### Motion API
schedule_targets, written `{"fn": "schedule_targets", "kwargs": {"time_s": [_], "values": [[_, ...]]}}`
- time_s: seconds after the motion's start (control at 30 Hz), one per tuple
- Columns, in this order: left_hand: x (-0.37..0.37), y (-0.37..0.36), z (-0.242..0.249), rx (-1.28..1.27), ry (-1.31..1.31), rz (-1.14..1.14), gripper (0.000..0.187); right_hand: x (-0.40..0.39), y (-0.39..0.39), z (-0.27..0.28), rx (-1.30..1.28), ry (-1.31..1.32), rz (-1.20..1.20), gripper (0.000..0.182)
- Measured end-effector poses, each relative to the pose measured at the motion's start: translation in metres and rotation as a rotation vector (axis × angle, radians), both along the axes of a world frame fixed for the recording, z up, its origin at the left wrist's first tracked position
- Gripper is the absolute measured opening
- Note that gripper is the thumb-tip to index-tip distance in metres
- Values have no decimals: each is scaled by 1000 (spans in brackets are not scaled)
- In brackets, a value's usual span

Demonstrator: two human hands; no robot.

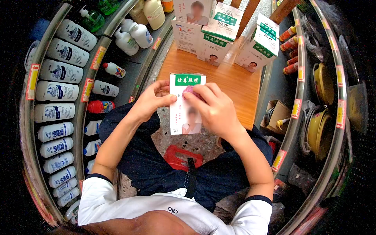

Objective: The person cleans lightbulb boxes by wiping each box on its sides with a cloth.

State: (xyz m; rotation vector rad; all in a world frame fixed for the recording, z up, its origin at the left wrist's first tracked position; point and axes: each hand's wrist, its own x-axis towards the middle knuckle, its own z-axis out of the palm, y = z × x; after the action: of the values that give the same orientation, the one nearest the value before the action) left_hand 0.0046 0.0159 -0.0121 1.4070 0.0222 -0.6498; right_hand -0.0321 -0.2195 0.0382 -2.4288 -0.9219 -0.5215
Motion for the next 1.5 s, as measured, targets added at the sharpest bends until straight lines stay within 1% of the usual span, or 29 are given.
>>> {"fn": "schedule_targets", "kwargs": {"time_s": [0.2, 0.4, 0.5, 0.67, 0.8, 0.97, 1.23, 1.37, 1.5], "values": [[-3, -5, 2, 20, -23, -16, 95, 18, 3, 6, 48, -70, -104, 39], [-3, -6, 7, 23, -19, -10, 94, 18, 8, 6, 22, -96, -142, 39], [-4, -6, 5, -23, -10, -6, 94, 15, 7, 5, 27, -48, -109, 40], [-1, -3, -13, -42, 54, 22, 93, 1, 9, -1, 8, -12, 10, 42], [-3, -4, -3, -41, 55, 41, 88, -14, 9, -3, -18, 54, 77, 40], [-2, -4, -3, -82, 77, 35, 81, -35, 7, -3, -78, 120, 170, 39], [-1, -5, -1, -109, 83, 22, 76, -53, 2, -7, -114, 140, 323, 39], [-1, -6, -2, -110, 80, 27, 76, -56, 0, -12, -121, 154, 367, 37], [1, -5, -5, -84, 72, 16, 78, -50, -1, -9, -103, 155, 354, 36]]}}
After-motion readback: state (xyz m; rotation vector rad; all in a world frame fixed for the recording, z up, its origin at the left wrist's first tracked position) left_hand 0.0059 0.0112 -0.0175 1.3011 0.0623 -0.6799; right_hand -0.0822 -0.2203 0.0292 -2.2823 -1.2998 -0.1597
